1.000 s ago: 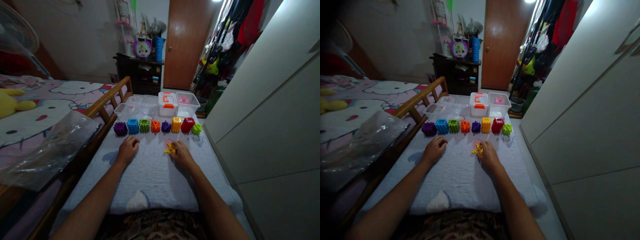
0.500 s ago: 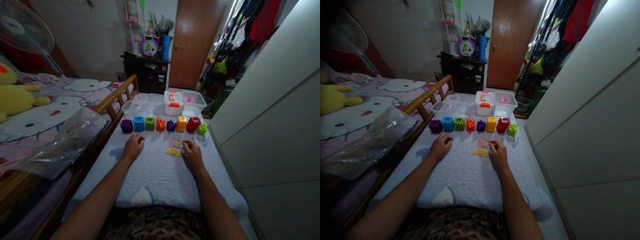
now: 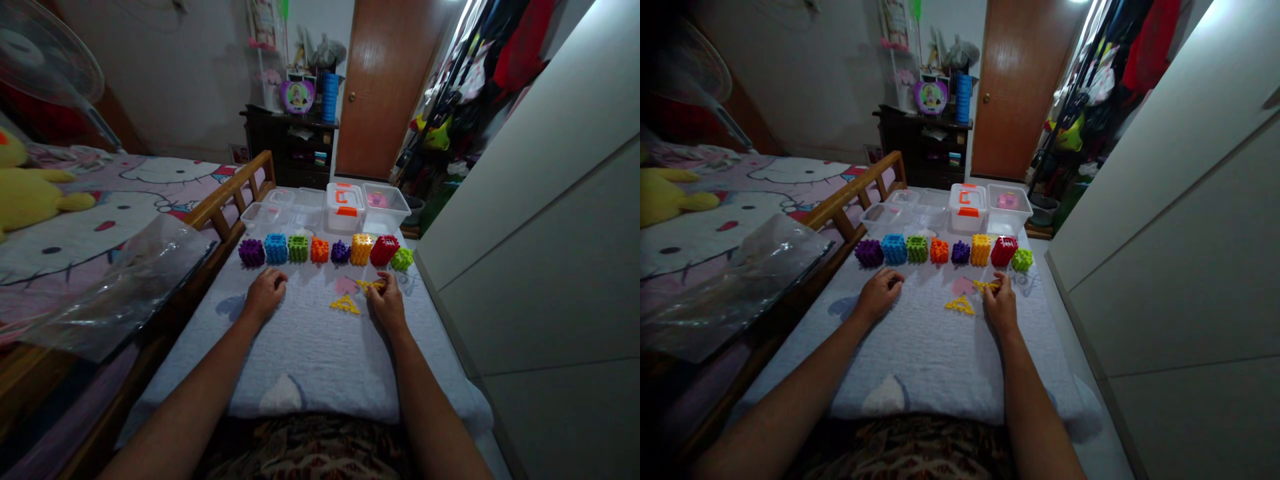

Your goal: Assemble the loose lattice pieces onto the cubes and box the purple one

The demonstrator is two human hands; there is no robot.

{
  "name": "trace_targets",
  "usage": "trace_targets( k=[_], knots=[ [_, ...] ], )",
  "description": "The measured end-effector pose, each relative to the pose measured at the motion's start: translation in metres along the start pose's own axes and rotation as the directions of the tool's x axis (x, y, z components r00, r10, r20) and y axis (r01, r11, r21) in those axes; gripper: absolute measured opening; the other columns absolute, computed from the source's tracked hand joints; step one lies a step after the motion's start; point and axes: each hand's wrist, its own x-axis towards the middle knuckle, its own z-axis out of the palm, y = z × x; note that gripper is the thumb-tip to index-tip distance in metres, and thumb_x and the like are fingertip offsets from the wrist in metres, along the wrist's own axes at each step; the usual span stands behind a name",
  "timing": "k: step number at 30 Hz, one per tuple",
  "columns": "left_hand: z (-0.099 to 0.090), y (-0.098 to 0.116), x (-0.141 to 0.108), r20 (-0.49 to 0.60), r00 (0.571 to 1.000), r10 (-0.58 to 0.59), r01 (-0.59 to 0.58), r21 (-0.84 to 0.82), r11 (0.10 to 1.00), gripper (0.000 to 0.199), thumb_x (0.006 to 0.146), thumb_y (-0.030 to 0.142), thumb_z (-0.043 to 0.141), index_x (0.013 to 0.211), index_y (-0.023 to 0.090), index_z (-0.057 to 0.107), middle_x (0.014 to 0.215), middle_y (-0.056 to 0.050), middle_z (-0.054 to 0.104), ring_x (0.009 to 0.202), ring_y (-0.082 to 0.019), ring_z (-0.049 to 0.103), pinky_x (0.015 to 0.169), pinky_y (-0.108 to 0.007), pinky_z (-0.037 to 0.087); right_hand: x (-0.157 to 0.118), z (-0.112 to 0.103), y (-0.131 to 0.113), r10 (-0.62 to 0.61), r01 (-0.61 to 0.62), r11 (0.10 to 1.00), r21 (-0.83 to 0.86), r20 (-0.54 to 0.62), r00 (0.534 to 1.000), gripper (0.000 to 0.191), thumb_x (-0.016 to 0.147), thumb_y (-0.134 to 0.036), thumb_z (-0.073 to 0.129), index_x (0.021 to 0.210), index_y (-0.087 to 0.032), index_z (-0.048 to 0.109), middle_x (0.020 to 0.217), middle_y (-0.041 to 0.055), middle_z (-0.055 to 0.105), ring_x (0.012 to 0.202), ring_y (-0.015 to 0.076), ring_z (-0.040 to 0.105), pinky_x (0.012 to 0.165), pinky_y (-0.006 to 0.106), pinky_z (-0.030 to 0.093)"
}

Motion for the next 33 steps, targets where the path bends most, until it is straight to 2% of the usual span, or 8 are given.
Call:
trace_targets(
  k=[4, 7, 11, 17, 20, 23, 28, 33],
  knots=[
    [0.000, 0.000, 0.000, -0.005, 1.000, 0.000, 0.000, -0.002, 1.000, 0.015, 0.079, 0.021, 0.048, 0.081, 0.020, 0.063, 0.090, -0.006, 0.064, 0.089, -0.023, 0.062, 0.089, -0.037, 0.050, 0.000, -0.010, 0.004, 0.031, -0.036, 0.998, 0.059, 0.085, 0.996, 0.028, 0.079, -0.031, 0.046, 0.101, -0.019, 0.060, 0.081, 0.0025, 0.064, 0.073, 0.0194, 0.060, 0.071, 0.032, 0.047],
    [0.000, 0.000, 0.000, -0.001, 1.000, -0.001, 0.001, -0.002, 1.000, 0.015, 0.080, 0.021, 0.048, 0.080, 0.020, 0.063, 0.090, -0.006, 0.063, 0.090, -0.023, 0.061, 0.090, -0.037, 0.049, 0.000, -0.016, 0.006, -0.032, 0.027, 0.999, 0.039, 0.141, 0.989, 0.032, 0.074, -0.024, 0.038, 0.097, -0.020, 0.060, 0.076, 0.0009, 0.059, 0.072, 0.0194, 0.057, 0.068, 0.031, 0.045],
    [-0.001, 0.001, 0.000, -0.004, 1.000, -0.001, 0.001, -0.008, 1.000, 0.014, 0.080, 0.021, 0.048, 0.080, 0.021, 0.062, 0.089, -0.005, 0.063, 0.090, -0.022, 0.061, 0.090, -0.036, 0.049, 0.001, -0.015, 0.007, -0.124, 0.156, 0.972, -0.173, 0.186, 0.975, 0.039, 0.070, -0.019, 0.039, 0.103, -0.017, 0.059, 0.077, 0.0028, 0.057, 0.075, 0.0213, 0.054, 0.075, 0.035, 0.043],
    [-0.002, 0.002, 0.000, -0.005, 1.000, 0.004, -0.004, -0.013, 1.000, 0.013, 0.080, 0.020, 0.049, 0.079, 0.021, 0.062, 0.089, -0.005, 0.063, 0.089, -0.022, 0.061, 0.089, -0.036, 0.050, 0.001, -0.007, 0.006, -0.234, 0.250, 0.852, -0.460, 0.091, 0.968, 0.056, 0.075, -0.018, 0.049, 0.130, -0.012, 0.052, 0.114, 0.0148, 0.060, 0.104, 0.0284, 0.051, 0.094, 0.044, 0.039],
    [-0.001, 0.002, 0.000, -0.014, 1.000, -0.002, 0.002, -0.010, 1.000, 0.012, 0.079, 0.020, 0.050, 0.079, 0.021, 0.062, 0.088, -0.005, 0.063, 0.088, -0.022, 0.061, 0.088, -0.036, 0.050, -0.002, -0.008, 0.005, -0.207, 0.210, 0.821, -0.531, 0.065, 0.976, 0.041, 0.082, -0.025, 0.054, 0.122, -0.015, 0.058, 0.109, 0.0134, 0.060, 0.102, 0.0281, 0.050, 0.093, 0.043, 0.039],
    [-0.001, 0.002, 0.000, -0.006, 1.000, -0.005, 0.005, -0.012, 1.000, 0.014, 0.079, 0.020, 0.049, 0.079, 0.021, 0.062, 0.088, -0.006, 0.063, 0.088, -0.022, 0.061, 0.088, -0.036, 0.050, -0.005, -0.008, 0.005, -0.151, 0.191, 0.787, -0.586, 0.118, 0.981, 0.025, 0.083, -0.032, 0.060, 0.103, -0.018, 0.065, 0.100, 0.0109, 0.060, 0.095, 0.0266, 0.051, 0.088, 0.040, 0.040],
    [-0.002, 0.003, 0.000, 0.006, 1.000, -0.003, 0.003, -0.019, 1.000, 0.014, 0.080, 0.021, 0.049, 0.080, 0.020, 0.062, 0.090, -0.006, 0.063, 0.088, -0.022, 0.061, 0.088, -0.036, 0.050, -0.005, 0.000, 0.006, -0.224, 0.306, 0.858, -0.413, 0.235, 0.946, 0.026, 0.082, -0.020, 0.056, 0.107, -0.016, 0.065, 0.101, 0.0113, 0.062, 0.097, 0.0258, 0.053, 0.090, 0.040, 0.043],
    [-0.003, 0.004, 0.000, 0.012, 1.000, 0.000, 0.000, -0.014, 1.000, 0.014, 0.081, 0.021, 0.049, 0.081, 0.020, 0.062, 0.090, -0.006, 0.062, 0.088, -0.022, 0.061, 0.087, -0.036, 0.050, -0.007, 0.003, -0.001, -0.319, 0.368, 0.910, -0.192, 0.241, 0.917, 0.030, 0.083, -0.013, 0.050, 0.110, -0.016, 0.063, 0.109, 0.0118, 0.061, 0.105, 0.0236, 0.056, 0.095, 0.038, 0.045]
  ],
)
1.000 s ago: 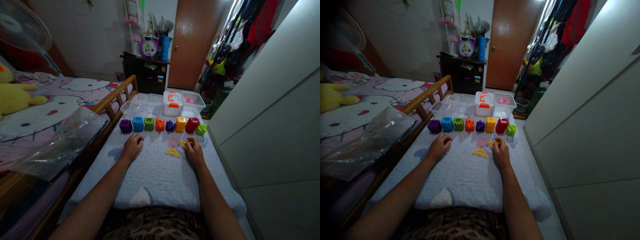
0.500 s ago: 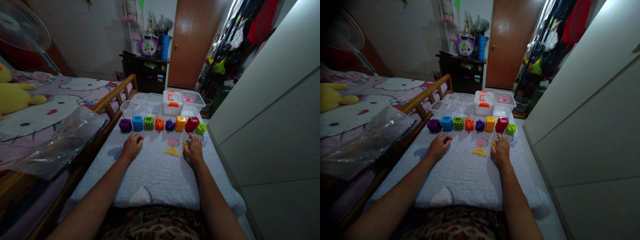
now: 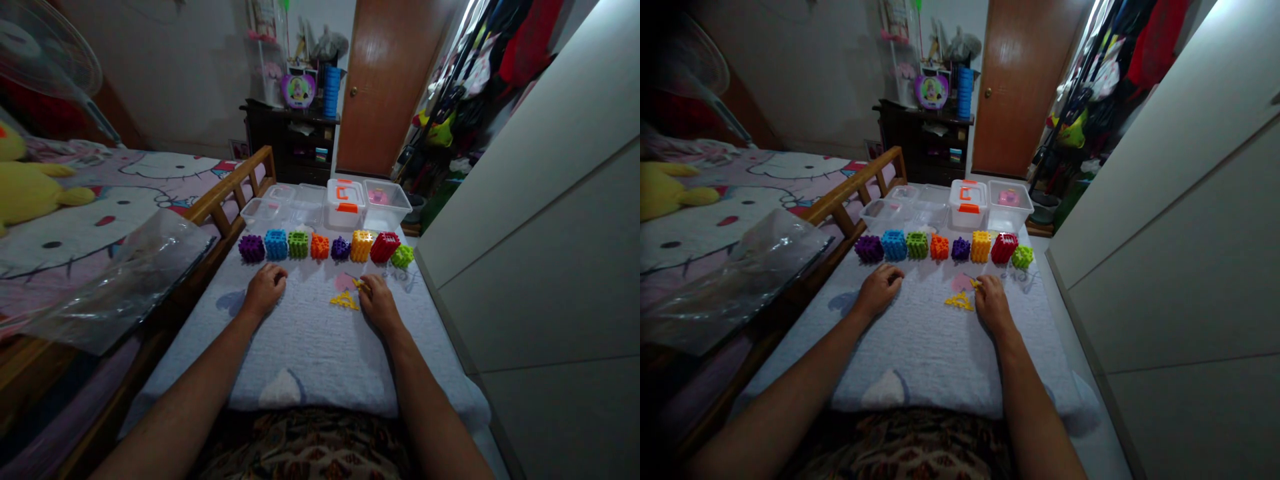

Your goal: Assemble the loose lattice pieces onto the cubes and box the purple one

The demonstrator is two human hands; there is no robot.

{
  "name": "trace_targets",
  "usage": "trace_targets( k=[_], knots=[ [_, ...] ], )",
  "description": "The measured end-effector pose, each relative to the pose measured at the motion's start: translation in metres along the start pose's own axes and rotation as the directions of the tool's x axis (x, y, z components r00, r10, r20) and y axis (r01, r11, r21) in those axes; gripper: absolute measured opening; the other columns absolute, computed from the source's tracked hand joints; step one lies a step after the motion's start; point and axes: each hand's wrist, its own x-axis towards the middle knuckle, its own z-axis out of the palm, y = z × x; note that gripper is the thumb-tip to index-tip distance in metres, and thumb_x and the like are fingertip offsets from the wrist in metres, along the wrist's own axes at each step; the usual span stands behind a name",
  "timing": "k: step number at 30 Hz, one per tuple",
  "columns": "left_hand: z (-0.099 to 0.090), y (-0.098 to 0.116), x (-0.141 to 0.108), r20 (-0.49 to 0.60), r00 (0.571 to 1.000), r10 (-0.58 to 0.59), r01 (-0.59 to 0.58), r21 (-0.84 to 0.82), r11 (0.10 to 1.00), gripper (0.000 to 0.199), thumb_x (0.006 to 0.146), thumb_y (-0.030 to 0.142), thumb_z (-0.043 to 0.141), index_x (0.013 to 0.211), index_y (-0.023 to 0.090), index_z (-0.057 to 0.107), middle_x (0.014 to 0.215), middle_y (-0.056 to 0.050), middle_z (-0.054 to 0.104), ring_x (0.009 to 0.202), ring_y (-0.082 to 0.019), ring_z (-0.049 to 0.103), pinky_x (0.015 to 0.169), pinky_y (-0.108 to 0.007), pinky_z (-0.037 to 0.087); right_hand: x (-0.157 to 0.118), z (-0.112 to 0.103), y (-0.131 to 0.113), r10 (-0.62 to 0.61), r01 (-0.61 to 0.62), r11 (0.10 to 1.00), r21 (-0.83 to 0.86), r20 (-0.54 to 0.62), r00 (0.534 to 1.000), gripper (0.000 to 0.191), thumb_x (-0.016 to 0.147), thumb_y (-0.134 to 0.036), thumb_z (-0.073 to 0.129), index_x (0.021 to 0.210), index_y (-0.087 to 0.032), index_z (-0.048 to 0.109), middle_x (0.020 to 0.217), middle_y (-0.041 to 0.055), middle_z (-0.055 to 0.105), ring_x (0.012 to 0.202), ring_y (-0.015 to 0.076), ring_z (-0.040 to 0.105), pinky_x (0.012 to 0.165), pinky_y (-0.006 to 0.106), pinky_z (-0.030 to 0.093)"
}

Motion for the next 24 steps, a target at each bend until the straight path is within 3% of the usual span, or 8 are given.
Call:
trace_targets(
  k=[7, 10, 18, 20, 24],
  knots=[
    [0.001, -0.001, 0.000, -0.010, 1.000, 0.000, 0.000, 0.003, 1.000, 0.013, 0.080, 0.020, 0.049, 0.081, 0.020, 0.062, 0.090, -0.006, 0.062, 0.090, -0.022, 0.061, 0.088, -0.036, 0.049, -0.011, -0.007, -0.025, -0.033, 0.084, 0.971, -0.224, 0.220, 0.975, 0.014, 0.082, -0.027, 0.067, 0.095, -0.020, 0.068, 0.101, 0.0084, 0.065, 0.097, 0.0258, 0.052, 0.089, 0.040, 0.040],
    [0.001, -0.001, 0.000, -0.013, 1.000, -0.005, 0.005, -0.001, 1.000, 0.013, 0.080, 0.020, 0.049, 0.080, 0.021, 0.063, 0.089, -0.005, 0.063, 0.090, -0.022, 0.061, 0.088, -0.036, 0.049, -0.010, -0.008, -0.028, -0.035, 0.104, 0.957, -0.272, 0.246, 0.969, 0.009, 0.086, -0.021, 0.061, 0.090, -0.020, 0.069, 0.098, 0.0084, 0.067, 0.094, 0.0244, 0.053, 0.086, 0.037, 0.039],
    [0.003, -0.003, 0.000, -0.027, 1.000, -0.003, 0.003, 0.001, 1.000, 0.013, 0.080, 0.020, 0.049, 0.080, 0.021, 0.062, 0.089, -0.005, 0.062, 0.089, -0.022, 0.061, 0.088, -0.035, 0.050, -0.010, -0.015, -0.030, -0.045, 0.133, 0.959, -0.249, 0.329, 0.943, 0.022, 0.081, -0.009, 0.051, 0.082, -0.020, 0.070, 0.083, 0.0059, 0.068, 0.084, 0.0218, 0.056, 0.082, 0.034, 0.040],
    [0.003, -0.003, 0.000, -0.024, 1.000, -0.004, 0.005, 0.004, 1.000, 0.013, 0.079, 0.019, 0.049, 0.080, 0.021, 0.062, 0.089, -0.005, 0.062, 0.090, -0.022, 0.061, 0.088, -0.036, 0.049, -0.011, -0.014, -0.033, -0.033, 0.119, 0.959, -0.259, 0.314, 0.949, 0.026, 0.081, -0.008, 0.051, 0.091, -0.020, 0.072, 0.088, 0.0070, 0.069, 0.088, 0.0226, 0.057, 0.085, 0.035, 0.040],
    [0.002, -0.003, 0.000, -0.014, 1.000, -0.012, 0.012, 0.000, 1.000, 0.013, 0.079, 0.019, 0.049, 0.081, 0.021, 0.063, 0.089, -0.005, 0.063, 0.090, -0.022, 0.061, 0.088, -0.035, 0.050, -0.012, -0.014, -0.039, -0.012, 0.049, 0.952, -0.302, 0.124, 0.992, 0.032, 0.083, -0.014, 0.056, 0.112, -0.018, 0.068, 0.109, 0.0124, 0.063, 0.102, 0.0264, 0.054, 0.092, 0.039, 0.041]
  ],
)
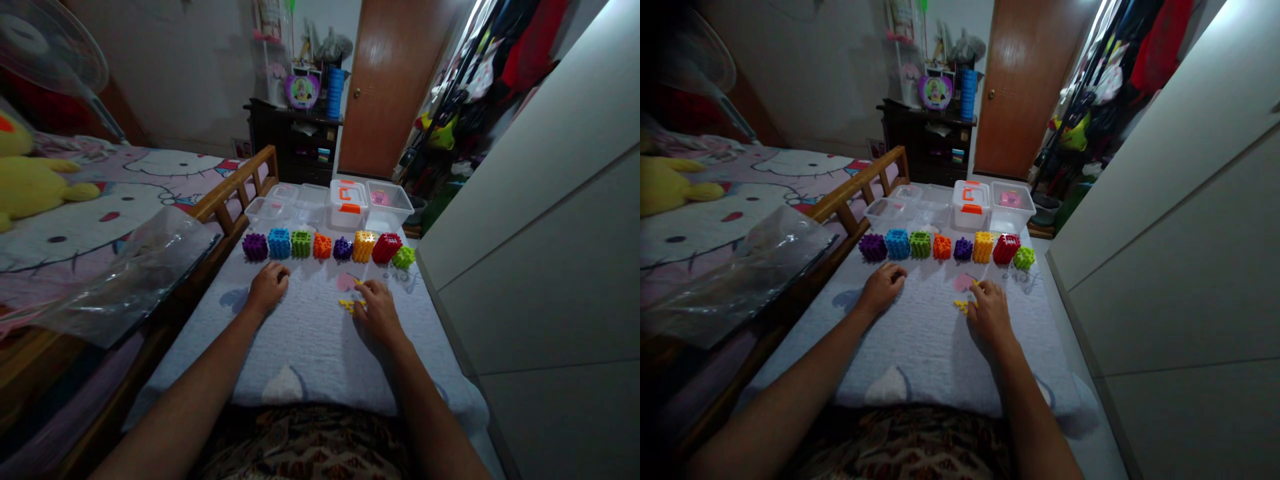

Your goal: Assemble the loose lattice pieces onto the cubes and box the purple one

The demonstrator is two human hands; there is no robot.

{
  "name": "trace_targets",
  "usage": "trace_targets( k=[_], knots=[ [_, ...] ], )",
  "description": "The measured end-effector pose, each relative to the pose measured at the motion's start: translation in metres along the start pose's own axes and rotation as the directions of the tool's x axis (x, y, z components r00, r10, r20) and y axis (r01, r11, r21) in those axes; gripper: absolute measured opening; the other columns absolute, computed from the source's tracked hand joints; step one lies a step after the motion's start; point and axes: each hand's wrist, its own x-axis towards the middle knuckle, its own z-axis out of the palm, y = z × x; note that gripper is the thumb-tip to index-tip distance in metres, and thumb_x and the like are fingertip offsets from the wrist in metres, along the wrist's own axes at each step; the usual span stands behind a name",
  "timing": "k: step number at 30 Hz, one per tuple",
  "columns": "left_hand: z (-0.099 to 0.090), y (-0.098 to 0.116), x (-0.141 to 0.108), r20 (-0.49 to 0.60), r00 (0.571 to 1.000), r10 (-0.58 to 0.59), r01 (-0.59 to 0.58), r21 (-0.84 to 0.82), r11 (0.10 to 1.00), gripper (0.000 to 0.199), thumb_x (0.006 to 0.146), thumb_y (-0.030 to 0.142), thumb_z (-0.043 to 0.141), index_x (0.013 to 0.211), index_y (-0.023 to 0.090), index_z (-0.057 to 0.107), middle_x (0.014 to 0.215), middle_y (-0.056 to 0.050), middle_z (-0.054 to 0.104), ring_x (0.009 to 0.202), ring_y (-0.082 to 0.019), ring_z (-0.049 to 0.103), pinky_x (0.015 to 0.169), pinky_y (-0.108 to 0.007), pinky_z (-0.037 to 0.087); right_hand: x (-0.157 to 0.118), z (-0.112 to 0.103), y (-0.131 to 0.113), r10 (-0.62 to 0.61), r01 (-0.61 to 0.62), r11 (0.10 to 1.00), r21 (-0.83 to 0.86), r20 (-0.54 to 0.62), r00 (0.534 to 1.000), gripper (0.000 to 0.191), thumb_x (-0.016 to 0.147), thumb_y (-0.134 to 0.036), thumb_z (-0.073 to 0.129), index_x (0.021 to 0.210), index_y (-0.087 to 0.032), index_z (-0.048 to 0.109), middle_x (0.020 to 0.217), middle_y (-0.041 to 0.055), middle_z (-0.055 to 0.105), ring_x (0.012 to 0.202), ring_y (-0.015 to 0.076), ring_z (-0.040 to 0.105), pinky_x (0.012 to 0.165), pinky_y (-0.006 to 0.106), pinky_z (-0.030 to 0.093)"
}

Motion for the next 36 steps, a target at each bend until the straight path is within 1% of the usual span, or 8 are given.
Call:
trace_targets(
  k=[3, 10, 18, 22, 25, 27, 30, 36],
  knots=[
    [0.000, 0.000, 0.000, 0.001, 1.000, -0.007, 0.007, 0.002, 1.000, 0.013, 0.079, 0.019, 0.050, 0.080, 0.021, 0.063, 0.089, -0.005, 0.063, 0.090, -0.021, 0.061, 0.088, -0.035, 0.050, -0.001, -0.003, -0.004, 0.028, -0.028, 0.999, -0.024, -0.021, 0.999, 0.027, 0.085, -0.020, 0.060, 0.111, -0.019, 0.067, 0.105, 0.0123, 0.061, 0.101, 0.0279, 0.052, 0.092, 0.041, 0.042],
    [0.001, 0.001, 0.000, -0.014, 1.000, -0.001, 0.001, 0.003, 1.000, 0.013, 0.079, 0.019, 0.050, 0.079, 0.021, 0.063, 0.088, -0.005, 0.062, 0.089, -0.022, 0.061, 0.088, -0.036, 0.050, -0.003, 0.006, -0.027, -0.034, 0.050, 0.993, -0.109, 0.151, 0.988, 0.011, 0.089, -0.018, 0.061, 0.087, -0.022, 0.071, 0.100, 0.0112, 0.063, 0.096, 0.0268, 0.053, 0.084, 0.038, 0.043],
    [0.001, 0.001, 0.000, -0.009, 1.000, 0.000, 0.000, -0.004, 1.000, 0.013, 0.080, 0.018, 0.049, 0.080, 0.021, 0.063, 0.089, -0.006, 0.062, 0.090, -0.023, 0.061, 0.088, -0.036, 0.050, -0.013, 0.006, -0.036, -0.206, 0.193, 0.978, 0.083, 0.211, 0.956, 0.017, 0.088, -0.012, 0.061, 0.078, -0.022, 0.070, 0.098, 0.0066, 0.064, 0.091, 0.0215, 0.053, 0.082, 0.034, 0.044],
    [0.001, 0.000, 0.000, -0.004, 1.000, 0.015, -0.015, 0.004, 1.000, 0.014, 0.080, 0.018, 0.049, 0.080, 0.020, 0.062, 0.089, -0.006, 0.062, 0.091, -0.024, 0.061, 0.089, -0.037, 0.050, -0.021, 0.004, -0.030, -0.108, 0.090, 0.981, 0.171, 0.102, 0.989, 0.026, 0.085, -0.003, 0.052, 0.095, -0.021, 0.069, 0.106, 0.0088, 0.062, 0.099, 0.0213, 0.055, 0.090, 0.034, 0.045],
    [0.001, 0.000, 0.000, -0.006, 1.000, 0.024, -0.024, 0.003, 1.000, 0.014, 0.079, 0.018, 0.048, 0.080, 0.020, 0.062, 0.089, -0.007, 0.062, 0.091, -0.024, 0.061, 0.088, -0.038, 0.049, -0.021, 0.004, -0.030, 0.030, -0.038, 0.992, 0.121, 0.062, 0.998, 0.026, 0.085, -0.008, 0.052, 0.105, -0.018, 0.064, 0.105, 0.0107, 0.062, 0.102, 0.0232, 0.056, 0.093, 0.035, 0.045],
    [0.001, 0.000, 0.000, -0.008, 1.000, 0.022, -0.022, 0.000, 1.000, 0.014, 0.079, 0.018, 0.048, 0.080, 0.020, 0.062, 0.089, -0.007, 0.062, 0.091, -0.023, 0.061, 0.088, -0.037, 0.049, -0.020, 0.003, -0.035, 0.148, -0.151, 0.988, 0.022, 0.084, 0.985, 0.017, 0.088, -0.021, 0.057, 0.103, -0.018, 0.063, 0.104, 0.0116, 0.063, 0.101, 0.0251, 0.057, 0.091, 0.036, 0.045],
    [0.001, 0.000, 0.000, -0.007, 1.000, 0.014, -0.014, -0.007, 1.000, 0.014, 0.079, 0.019, 0.049, 0.080, 0.020, 0.062, 0.089, -0.006, 0.062, 0.090, -0.022, 0.060, 0.088, -0.036, 0.049, -0.018, 0.001, -0.048, 0.263, -0.247, 0.962, -0.116, 0.155, 0.952, 0.024, 0.089, -0.038, 0.060, 0.101, -0.018, 0.062, 0.104, 0.0119, 0.064, 0.098, 0.0254, 0.058, 0.085, 0.034, 0.045],
    [0.002, -0.002, 0.000, -0.009, 1.000, 0.004, -0.004, -0.002, 1.000, 0.013, 0.079, 0.019, 0.049, 0.081, 0.020, 0.062, 0.090, -0.006, 0.062, 0.090, -0.022, 0.061, 0.088, -0.036, 0.049, -0.017, 0.002, -0.062, 0.287, -0.255, 0.951, -0.174, 0.195, 0.938, 0.014, 0.087, -0.025, 0.058, 0.099, -0.018, 0.062, 0.100, 0.0103, 0.064, 0.095, 0.0225, 0.059, 0.083, 0.030, 0.042]
  ],
)
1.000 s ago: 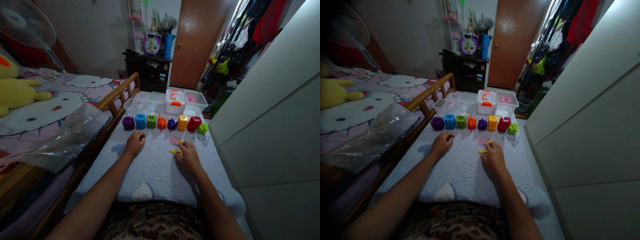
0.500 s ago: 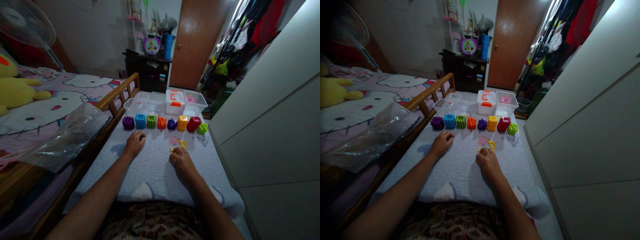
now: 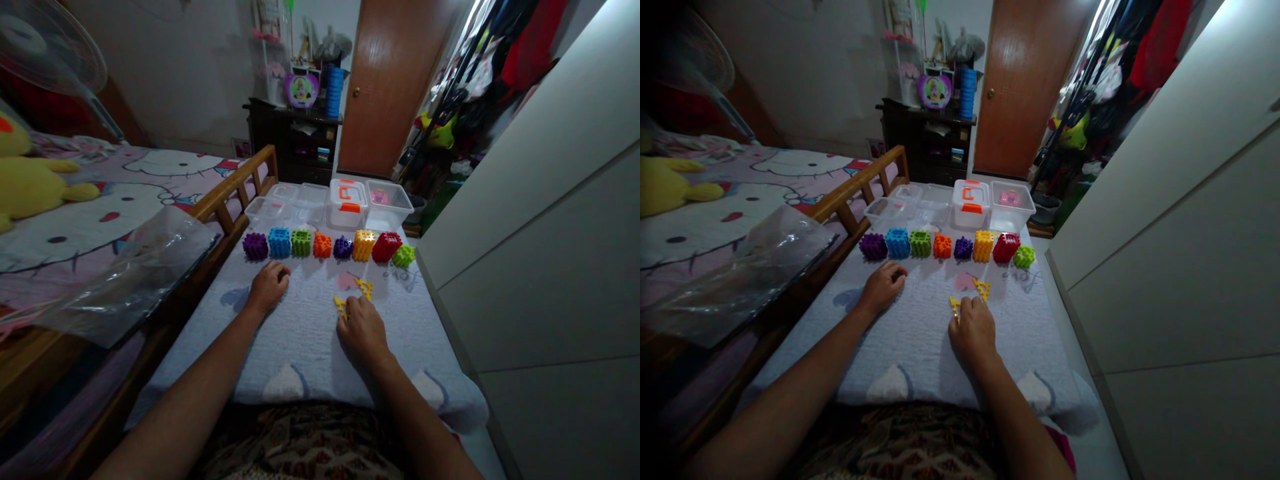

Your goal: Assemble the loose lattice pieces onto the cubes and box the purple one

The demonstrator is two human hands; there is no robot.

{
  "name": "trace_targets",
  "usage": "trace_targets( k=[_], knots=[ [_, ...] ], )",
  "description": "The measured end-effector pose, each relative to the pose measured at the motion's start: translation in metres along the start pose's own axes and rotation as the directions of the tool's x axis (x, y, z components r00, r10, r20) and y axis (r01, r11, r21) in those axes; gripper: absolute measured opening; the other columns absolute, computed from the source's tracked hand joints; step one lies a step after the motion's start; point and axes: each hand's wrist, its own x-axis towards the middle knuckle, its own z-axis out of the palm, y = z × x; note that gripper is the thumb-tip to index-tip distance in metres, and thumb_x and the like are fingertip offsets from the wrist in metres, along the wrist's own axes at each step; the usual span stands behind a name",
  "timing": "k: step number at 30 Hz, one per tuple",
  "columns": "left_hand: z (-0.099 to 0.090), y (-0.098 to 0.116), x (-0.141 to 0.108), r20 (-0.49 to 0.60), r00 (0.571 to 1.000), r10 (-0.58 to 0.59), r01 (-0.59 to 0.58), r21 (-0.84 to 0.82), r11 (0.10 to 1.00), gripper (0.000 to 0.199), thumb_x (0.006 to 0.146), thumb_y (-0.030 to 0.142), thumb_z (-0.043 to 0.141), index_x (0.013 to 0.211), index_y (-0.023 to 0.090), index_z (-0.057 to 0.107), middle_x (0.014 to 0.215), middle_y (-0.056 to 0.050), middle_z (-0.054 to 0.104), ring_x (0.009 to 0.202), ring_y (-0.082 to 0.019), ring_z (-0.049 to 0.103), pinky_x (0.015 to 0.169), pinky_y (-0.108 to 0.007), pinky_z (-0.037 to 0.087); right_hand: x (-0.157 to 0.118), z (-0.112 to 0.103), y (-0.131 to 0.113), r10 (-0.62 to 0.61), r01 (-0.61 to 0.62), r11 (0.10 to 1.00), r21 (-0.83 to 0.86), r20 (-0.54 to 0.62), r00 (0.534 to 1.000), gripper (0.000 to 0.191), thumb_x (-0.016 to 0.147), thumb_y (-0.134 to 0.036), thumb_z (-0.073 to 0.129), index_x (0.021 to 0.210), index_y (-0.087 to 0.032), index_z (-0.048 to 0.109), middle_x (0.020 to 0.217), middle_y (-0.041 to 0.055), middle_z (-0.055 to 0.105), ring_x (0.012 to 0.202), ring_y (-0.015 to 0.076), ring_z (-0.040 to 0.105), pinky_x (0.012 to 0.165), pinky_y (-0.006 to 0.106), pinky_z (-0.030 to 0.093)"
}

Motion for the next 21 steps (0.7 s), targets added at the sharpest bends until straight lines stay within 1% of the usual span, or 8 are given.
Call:
trace_targets(
  k=[3, 6, 8, 11, 13, 15, 18, 21],
  knots=[
    [0.000, 0.000, 0.000, 0.004, 1.000, 0.005, -0.005, 0.005, 1.000, 0.013, 0.079, 0.019, 0.049, 0.081, 0.020, 0.062, 0.090, -0.006, 0.062, 0.091, -0.023, 0.061, 0.088, -0.036, 0.049, 0.000, 0.004, 0.002, 0.016, -0.016, 0.999, 0.048, 0.006, 1.000, 0.018, 0.085, -0.018, 0.057, 0.102, -0.019, 0.063, 0.100, 0.0097, 0.065, 0.095, 0.0220, 0.060, 0.082, 0.029, 0.042],
    [-0.001, 0.000, 0.000, 0.003, 1.000, 0.007, -0.007, 0.003, 1.000, 0.014, 0.079, 0.019, 0.049, 0.081, 0.020, 0.063, 0.090, -0.006, 0.062, 0.090, -0.023, 0.061, 0.088, -0.036, 0.049, 0.003, 0.006, 0.010, 0.011, -0.010, 0.992, 0.129, -0.007, 1.000, 0.023, 0.084, -0.016, 0.057, 0.106, -0.019, 0.062, 0.100, 0.0088, 0.066, 0.093, 0.0212, 0.060, 0.080, 0.029, 0.042],
    [-0.001, 0.000, 0.000, 0.001, 1.000, 0.006, -0.006, 0.001, 1.000, 0.014, 0.079, 0.020, 0.048, 0.080, 0.020, 0.063, 0.089, -0.006, 0.062, 0.089, -0.023, 0.061, 0.087, -0.036, 0.049, 0.009, 0.005, 0.019, 0.026, -0.019, 0.983, 0.183, -0.036, 0.999, 0.025, 0.083, -0.017, 0.058, 0.107, -0.018, 0.061, 0.099, 0.0079, 0.066, 0.088, 0.0200, 0.060, 0.079, 0.028, 0.042],
    [0.000, 0.001, 0.000, -0.006, 1.000, 0.007, -0.007, 0.001, 1.000, 0.014, 0.079, 0.020, 0.049, 0.080, 0.020, 0.062, 0.089, -0.006, 0.062, 0.088, -0.023, 0.061, 0.087, -0.036, 0.049, 0.024, 0.000, 0.035, 0.077, -0.048, 0.971, 0.233, -0.118, 0.990, 0.022, 0.082, -0.019, 0.059, 0.103, -0.017, 0.061, 0.098, 0.0072, 0.065, 0.088, 0.0193, 0.060, 0.078, 0.028, 0.042],
    [0.000, 0.001, 0.000, -0.007, 1.000, 0.005, -0.005, 0.001, 1.000, 0.013, 0.079, 0.020, 0.049, 0.080, 0.020, 0.062, 0.089, -0.006, 0.062, 0.088, -0.022, 0.060, 0.087, -0.036, 0.049, 0.036, -0.004, 0.045, 0.117, -0.075, 0.970, 0.229, -0.174, 0.978, 0.018, 0.082, -0.020, 0.058, 0.099, -0.017, 0.061, 0.095, 0.0069, 0.065, 0.088, 0.0194, 0.059, 0.077, 0.028, 0.041],
    [-0.001, 0.001, 0.000, -0.003, 1.000, -0.001, 0.001, -0.003, 1.000, 0.013, 0.079, 0.020, 0.049, 0.079, 0.020, 0.062, 0.089, -0.005, 0.062, 0.087, -0.022, 0.061, 0.087, -0.036, 0.050, 0.045, -0.005, 0.052, 0.152, -0.109, 0.971, 0.211, -0.200, 0.968, 0.015, 0.082, -0.021, 0.059, 0.096, -0.017, 0.061, 0.092, 0.0063, 0.064, 0.085, 0.0193, 0.058, 0.074, 0.028, 0.039],
    [-0.001, 0.002, 0.000, 0.008, 1.000, -0.005, 0.005, -0.006, 1.000, 0.014, 0.079, 0.020, 0.049, 0.080, 0.020, 0.063, 0.089, -0.006, 0.063, 0.087, -0.022, 0.061, 0.088, -0.036, 0.050, 0.052, 0.000, 0.056, 0.178, -0.140, 0.972, 0.189, -0.203, 0.963, 0.012, 0.082, -0.022, 0.059, 0.093, -0.018, 0.061, 0.090, 0.0057, 0.063, 0.081, 0.0186, 0.057, 0.071, 0.028, 0.037],
    [-0.002, 0.003, 0.000, 0.010, 1.000, -0.003, 0.003, -0.002, 1.000, 0.014, 0.080, 0.020, 0.048, 0.080, 0.020, 0.062, 0.089, -0.006, 0.063, 0.088, -0.022, 0.061, 0.088, -0.036, 0.050, 0.053, 0.007, 0.057, 0.174, -0.141, 0.975, 0.171, -0.202, 0.964, 0.007, 0.083, -0.021, 0.058, 0.090, -0.018, 0.061, 0.088, 0.0057, 0.063, 0.082, 0.0187, 0.056, 0.071, 0.028, 0.037]
  ],
)
